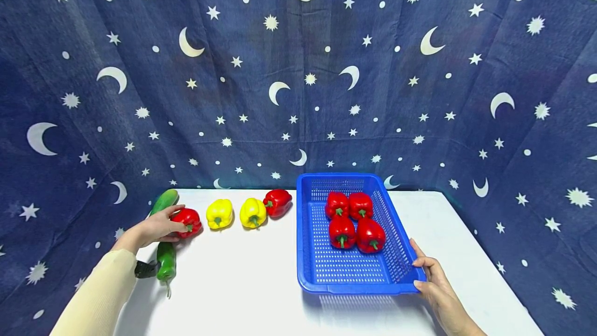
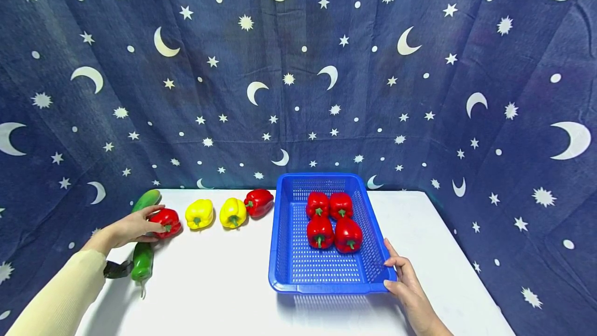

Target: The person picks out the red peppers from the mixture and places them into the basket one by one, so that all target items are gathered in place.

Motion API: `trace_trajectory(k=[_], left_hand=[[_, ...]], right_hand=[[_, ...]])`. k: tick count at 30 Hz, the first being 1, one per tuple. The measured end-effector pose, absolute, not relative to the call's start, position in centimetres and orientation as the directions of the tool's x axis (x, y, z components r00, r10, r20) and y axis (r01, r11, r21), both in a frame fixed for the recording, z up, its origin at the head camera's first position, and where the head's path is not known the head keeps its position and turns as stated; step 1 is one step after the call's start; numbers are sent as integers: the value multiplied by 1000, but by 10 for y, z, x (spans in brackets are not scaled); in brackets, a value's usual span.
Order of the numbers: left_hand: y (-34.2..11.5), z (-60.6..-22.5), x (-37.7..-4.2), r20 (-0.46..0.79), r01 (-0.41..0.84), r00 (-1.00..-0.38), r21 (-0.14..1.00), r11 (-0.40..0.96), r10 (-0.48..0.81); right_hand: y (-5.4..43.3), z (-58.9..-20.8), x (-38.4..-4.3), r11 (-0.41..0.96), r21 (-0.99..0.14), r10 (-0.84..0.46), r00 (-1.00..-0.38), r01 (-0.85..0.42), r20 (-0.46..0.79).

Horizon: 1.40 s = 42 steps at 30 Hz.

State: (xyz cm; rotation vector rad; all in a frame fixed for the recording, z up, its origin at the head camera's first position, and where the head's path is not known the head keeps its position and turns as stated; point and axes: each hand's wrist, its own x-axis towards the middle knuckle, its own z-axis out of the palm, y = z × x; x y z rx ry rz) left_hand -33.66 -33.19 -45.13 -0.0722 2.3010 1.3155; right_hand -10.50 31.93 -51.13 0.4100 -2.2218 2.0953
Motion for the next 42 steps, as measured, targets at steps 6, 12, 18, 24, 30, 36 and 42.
trace_trajectory(k=[6,12,18,24,30,36,42], left_hand=[[-333,-453,-336,-427,-273,-885,799,536,186],[-334,-454,-335,-415,-259,-891,798,544,185],[-335,-451,-334,-394,-235,-899,803,548,190],[-340,-448,-333,-365,-210,-908,821,531,204],[-343,-442,-329,-315,-166,-924,841,514,216],[-339,-433,-325,-245,-106,-941,868,485,234],[-329,-421,-323,-190,-60,-946,898,435,262]], right_hand=[[319,-511,-105,45,-970,-147,-961,-241,232],[319,-511,-106,47,-971,-143,-964,-233,224],[318,-511,-106,53,-974,-135,-968,-221,212],[319,-511,-106,50,-974,-136,-968,-221,212],[321,-512,-106,51,-974,-139,-967,-222,214],[320,-514,-107,54,-977,-135,-971,-207,198],[320,-514,-106,34,-972,-148,-963,-233,226]])
